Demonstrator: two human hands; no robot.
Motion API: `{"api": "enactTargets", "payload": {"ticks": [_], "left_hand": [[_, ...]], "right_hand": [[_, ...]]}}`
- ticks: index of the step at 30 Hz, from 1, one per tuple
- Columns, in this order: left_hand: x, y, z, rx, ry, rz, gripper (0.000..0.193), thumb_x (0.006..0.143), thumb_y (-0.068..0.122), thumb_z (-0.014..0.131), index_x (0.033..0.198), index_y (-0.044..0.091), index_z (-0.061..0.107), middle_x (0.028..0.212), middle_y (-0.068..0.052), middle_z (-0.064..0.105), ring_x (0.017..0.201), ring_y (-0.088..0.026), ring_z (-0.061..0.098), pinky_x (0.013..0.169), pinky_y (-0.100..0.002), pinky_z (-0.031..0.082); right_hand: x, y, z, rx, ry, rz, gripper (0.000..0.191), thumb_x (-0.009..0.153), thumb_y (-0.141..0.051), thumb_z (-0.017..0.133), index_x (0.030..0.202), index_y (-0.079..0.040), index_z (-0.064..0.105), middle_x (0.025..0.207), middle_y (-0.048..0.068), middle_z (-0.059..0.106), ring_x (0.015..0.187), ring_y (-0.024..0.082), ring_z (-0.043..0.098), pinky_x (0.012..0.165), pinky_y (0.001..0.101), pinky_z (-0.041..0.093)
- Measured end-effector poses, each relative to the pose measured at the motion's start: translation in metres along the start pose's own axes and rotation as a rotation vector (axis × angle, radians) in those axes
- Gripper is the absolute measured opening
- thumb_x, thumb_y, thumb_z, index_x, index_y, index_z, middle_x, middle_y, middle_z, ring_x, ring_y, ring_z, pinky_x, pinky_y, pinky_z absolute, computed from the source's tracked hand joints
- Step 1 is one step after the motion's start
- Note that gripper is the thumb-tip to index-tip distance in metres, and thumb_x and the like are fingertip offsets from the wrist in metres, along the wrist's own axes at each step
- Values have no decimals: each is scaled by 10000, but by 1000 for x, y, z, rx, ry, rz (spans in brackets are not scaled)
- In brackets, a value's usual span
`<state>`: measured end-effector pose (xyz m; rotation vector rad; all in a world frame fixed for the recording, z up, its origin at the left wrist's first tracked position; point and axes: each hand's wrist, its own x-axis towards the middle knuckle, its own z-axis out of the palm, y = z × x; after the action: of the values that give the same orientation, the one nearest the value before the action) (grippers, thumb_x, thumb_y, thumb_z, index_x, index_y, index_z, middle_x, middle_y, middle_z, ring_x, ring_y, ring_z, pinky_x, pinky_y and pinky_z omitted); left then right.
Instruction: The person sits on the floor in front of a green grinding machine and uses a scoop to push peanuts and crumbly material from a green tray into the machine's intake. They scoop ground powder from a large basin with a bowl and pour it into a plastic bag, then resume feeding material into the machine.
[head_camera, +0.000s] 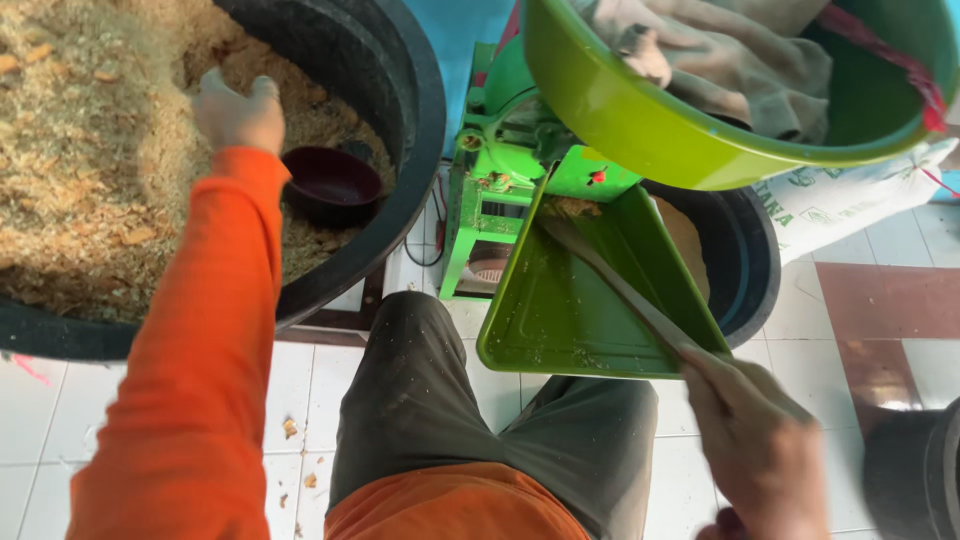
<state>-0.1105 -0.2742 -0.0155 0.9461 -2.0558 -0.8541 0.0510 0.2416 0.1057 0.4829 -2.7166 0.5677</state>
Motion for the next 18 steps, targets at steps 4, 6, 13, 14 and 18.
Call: {"api": "enactTargets", "payload": {"ticks": [4,6,13,14,18], "left_hand": [[14,-11,4,282,-269,-406,608,892,326,810,1342,-11,577,1319,-262,607,1226,-425,586,1027,-488,475],[15,-18,7,357,-367,-456,607,888,328,804,1345,-2,577,1321,-257,611,1224,-422,591,1024,-488,479],[21,-41,28,459,-670,-430,605,872,333,782,1353,26,579,1329,-238,624,1217,-409,608,1014,-487,490],[23,-43,32,455,-711,-410,605,870,333,779,1355,30,580,1330,-235,626,1216,-407,611,1013,-487,492],[20,-50,46,411,-917,-323,606,861,336,767,1360,46,581,1334,-224,634,1212,-400,621,1007,-487,498]], "right_hand": [[20,3,41,-20,53,-39,164,1019,-96,701,1170,-62,758,1026,150,741,842,284,732,721,358,577],[22,8,42,-46,67,-13,182,1012,-101,710,1182,-69,764,1049,147,748,860,261,739,737,350,584],[-17,59,3,-186,-78,20,230,884,-133,752,1108,-91,782,943,133,749,884,225,761,851,350,622],[-15,65,13,-215,-63,4,230,915,-134,753,1138,-82,779,985,148,759,886,234,763,843,351,617],[-3,82,46,-132,-46,6,236,969,-162,751,1179,-56,766,1004,193,761,855,250,761,817,346,606]]}}
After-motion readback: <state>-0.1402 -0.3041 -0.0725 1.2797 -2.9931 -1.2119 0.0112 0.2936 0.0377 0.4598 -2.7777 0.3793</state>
